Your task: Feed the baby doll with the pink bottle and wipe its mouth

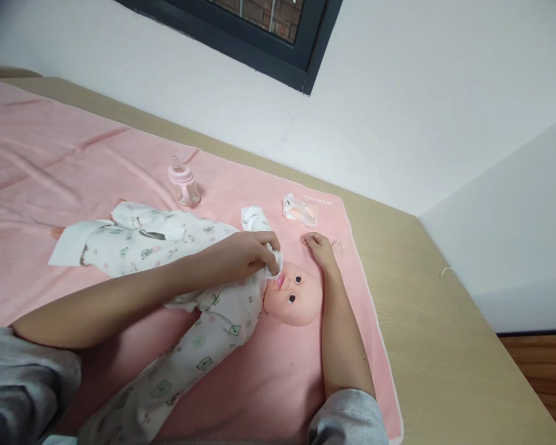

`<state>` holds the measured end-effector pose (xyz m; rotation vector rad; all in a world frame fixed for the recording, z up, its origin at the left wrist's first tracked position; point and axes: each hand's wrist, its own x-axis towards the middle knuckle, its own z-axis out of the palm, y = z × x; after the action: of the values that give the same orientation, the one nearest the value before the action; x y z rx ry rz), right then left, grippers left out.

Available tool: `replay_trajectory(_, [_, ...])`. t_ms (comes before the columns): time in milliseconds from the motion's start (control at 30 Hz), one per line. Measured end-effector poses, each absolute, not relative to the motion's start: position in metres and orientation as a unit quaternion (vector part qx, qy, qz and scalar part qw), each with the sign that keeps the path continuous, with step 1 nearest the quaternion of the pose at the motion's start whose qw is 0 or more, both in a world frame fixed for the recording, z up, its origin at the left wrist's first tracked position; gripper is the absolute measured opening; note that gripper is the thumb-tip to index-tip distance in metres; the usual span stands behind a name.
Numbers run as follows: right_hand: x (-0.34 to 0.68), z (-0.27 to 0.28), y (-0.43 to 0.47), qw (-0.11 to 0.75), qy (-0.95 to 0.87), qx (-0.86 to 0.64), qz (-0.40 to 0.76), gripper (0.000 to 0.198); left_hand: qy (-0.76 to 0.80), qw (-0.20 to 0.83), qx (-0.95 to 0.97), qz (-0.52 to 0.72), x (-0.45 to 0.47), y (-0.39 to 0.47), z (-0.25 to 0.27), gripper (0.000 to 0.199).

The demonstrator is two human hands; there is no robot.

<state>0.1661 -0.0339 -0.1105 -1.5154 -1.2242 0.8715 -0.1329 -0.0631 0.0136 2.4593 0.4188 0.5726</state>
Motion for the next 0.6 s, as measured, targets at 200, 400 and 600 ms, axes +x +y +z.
replay_trajectory(200, [0.1671,-0.1123,-0.0321,0.483,-0.501,-0.623,0.357,0.026,0.166,0.273,0.922,0.219,-0.1287,-0.0632,0.0112,0.039])
replay_trajectory(400, [0.1675,-0.1104,-0.0329,0.471,-0.517,-0.628,0.342,0.027,0.173,0.265,0.924,0.216,-0.1274,-0.0636,0.012,0.038])
replay_trajectory(600, [0.1663,-0.1092,-0.0343,0.471,-0.518,-0.627,0.343,0.028,0.167,0.254,0.924,0.231,-0.1269,-0.0625,0.008,0.038])
